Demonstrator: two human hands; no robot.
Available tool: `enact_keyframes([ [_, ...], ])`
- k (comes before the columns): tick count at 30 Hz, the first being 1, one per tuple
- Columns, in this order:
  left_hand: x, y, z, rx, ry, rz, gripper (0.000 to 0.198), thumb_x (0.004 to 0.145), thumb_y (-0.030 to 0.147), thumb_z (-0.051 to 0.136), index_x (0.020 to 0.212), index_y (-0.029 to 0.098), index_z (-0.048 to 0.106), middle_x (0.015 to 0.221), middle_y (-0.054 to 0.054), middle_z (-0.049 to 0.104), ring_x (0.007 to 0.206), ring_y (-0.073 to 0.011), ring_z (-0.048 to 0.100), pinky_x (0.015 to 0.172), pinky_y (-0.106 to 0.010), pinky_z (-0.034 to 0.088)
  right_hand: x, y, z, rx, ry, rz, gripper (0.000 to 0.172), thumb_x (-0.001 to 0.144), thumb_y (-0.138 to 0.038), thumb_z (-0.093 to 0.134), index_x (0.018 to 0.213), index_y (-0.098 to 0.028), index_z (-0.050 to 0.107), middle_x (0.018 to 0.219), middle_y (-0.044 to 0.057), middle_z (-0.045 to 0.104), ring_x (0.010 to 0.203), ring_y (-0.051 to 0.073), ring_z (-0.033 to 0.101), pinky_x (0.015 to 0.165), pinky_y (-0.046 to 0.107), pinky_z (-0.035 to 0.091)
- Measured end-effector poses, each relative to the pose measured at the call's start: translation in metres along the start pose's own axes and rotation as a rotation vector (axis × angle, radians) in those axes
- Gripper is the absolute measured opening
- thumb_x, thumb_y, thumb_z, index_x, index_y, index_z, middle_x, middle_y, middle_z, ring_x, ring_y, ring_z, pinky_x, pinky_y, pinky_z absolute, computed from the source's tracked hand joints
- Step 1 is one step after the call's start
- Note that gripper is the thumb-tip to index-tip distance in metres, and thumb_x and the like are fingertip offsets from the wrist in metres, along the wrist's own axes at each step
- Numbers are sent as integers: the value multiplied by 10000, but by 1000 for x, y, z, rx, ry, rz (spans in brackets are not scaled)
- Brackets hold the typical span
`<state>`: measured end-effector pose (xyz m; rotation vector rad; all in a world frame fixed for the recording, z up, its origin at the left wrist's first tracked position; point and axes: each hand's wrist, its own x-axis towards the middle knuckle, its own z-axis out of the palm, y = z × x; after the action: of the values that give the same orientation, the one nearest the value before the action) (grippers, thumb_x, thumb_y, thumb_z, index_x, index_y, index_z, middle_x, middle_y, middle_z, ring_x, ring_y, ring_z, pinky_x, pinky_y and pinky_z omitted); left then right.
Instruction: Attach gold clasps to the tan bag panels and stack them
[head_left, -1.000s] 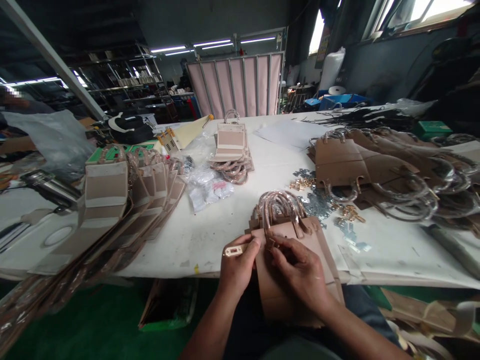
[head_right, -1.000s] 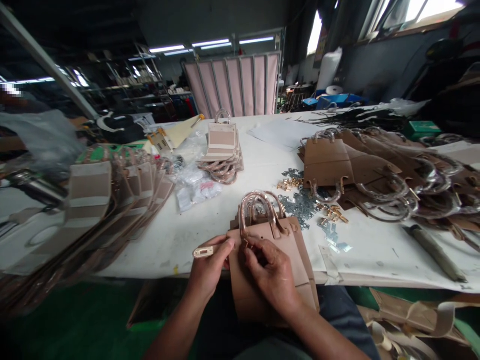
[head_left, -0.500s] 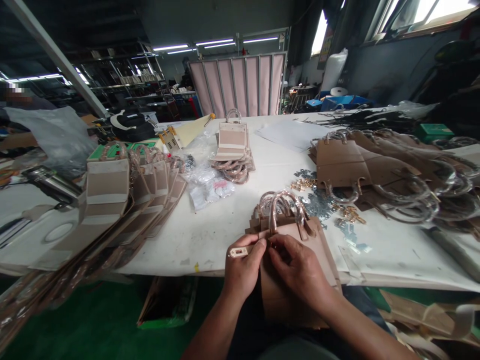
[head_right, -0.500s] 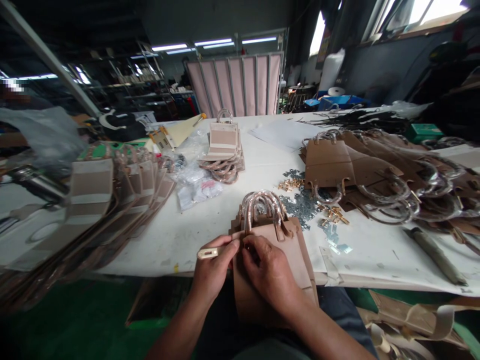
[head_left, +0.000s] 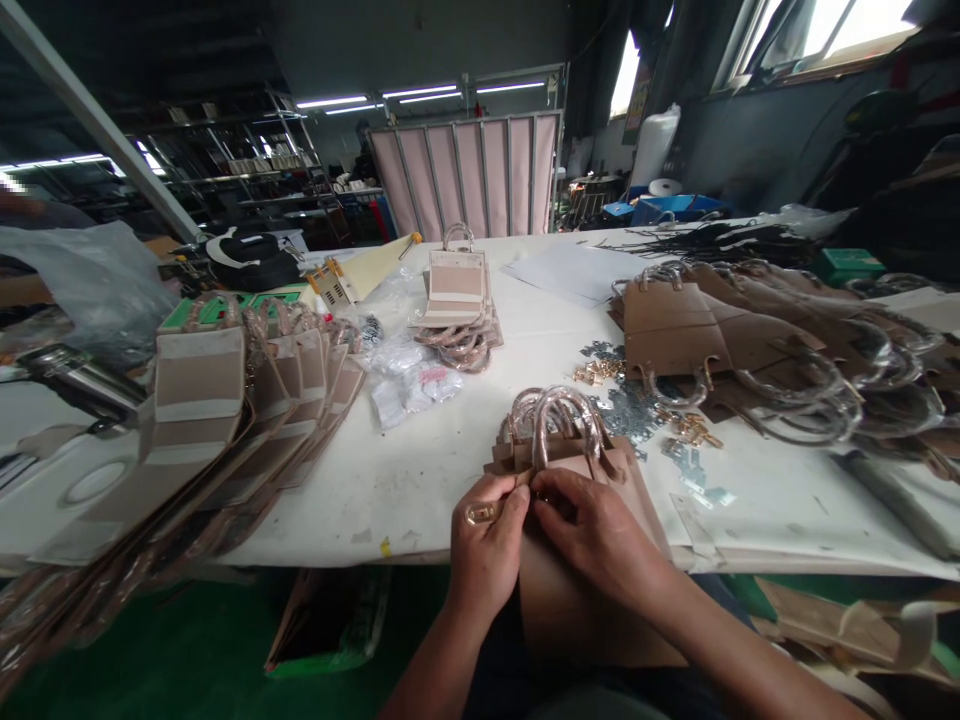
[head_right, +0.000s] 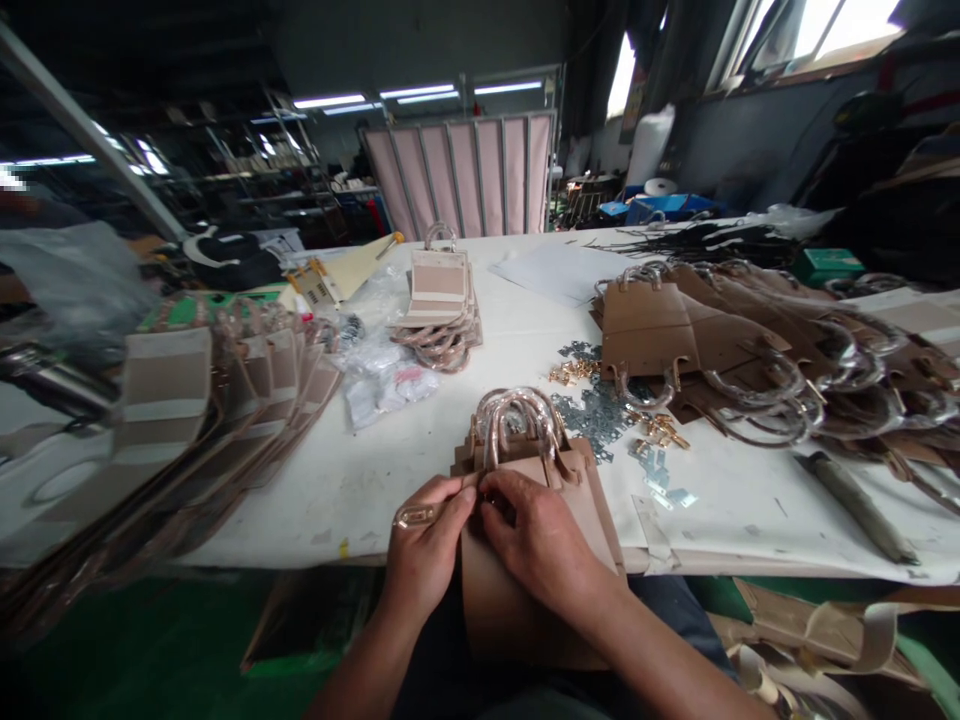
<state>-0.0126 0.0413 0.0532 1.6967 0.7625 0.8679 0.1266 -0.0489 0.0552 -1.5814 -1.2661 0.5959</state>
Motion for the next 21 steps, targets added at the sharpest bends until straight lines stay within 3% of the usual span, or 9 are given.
enact_keyframes([
  [5,5,11,-6,54,-75,26,253,1014,382,612,943,203,776,816,-4,675,787,-162,624,737,-252,465,6,8,1,265,65,101,171,923,-271,667,1087,-225,648,813,-18,699,735,184,678,696,281,532],
  [13,8,10,-8,85,-73,-9,318,1010,453,611,908,192,762,758,4,608,780,-167,599,711,-247,450,13,13,1,377,50,144,98,890,-305,729,932,-226,689,800,-10,690,739,173,643,691,274,503],
  [17,11,1,-9,91,-106,-32,349,999,497,615,917,192,764,806,-14,674,790,-178,620,728,-256,474,21,26,2,460,100,196,327,790,-412,881,901,-236,630,754,-32,654,658,166,626,612,262,488],
  [21,24,-22,-10,-26,-30,-225,477,869,635,713,995,179,773,852,-54,753,815,-241,677,695,-291,530,24,24,-3,395,133,137,404,763,-507,917,838,-234,630,730,-36,641,647,153,598,582,238,447],
])
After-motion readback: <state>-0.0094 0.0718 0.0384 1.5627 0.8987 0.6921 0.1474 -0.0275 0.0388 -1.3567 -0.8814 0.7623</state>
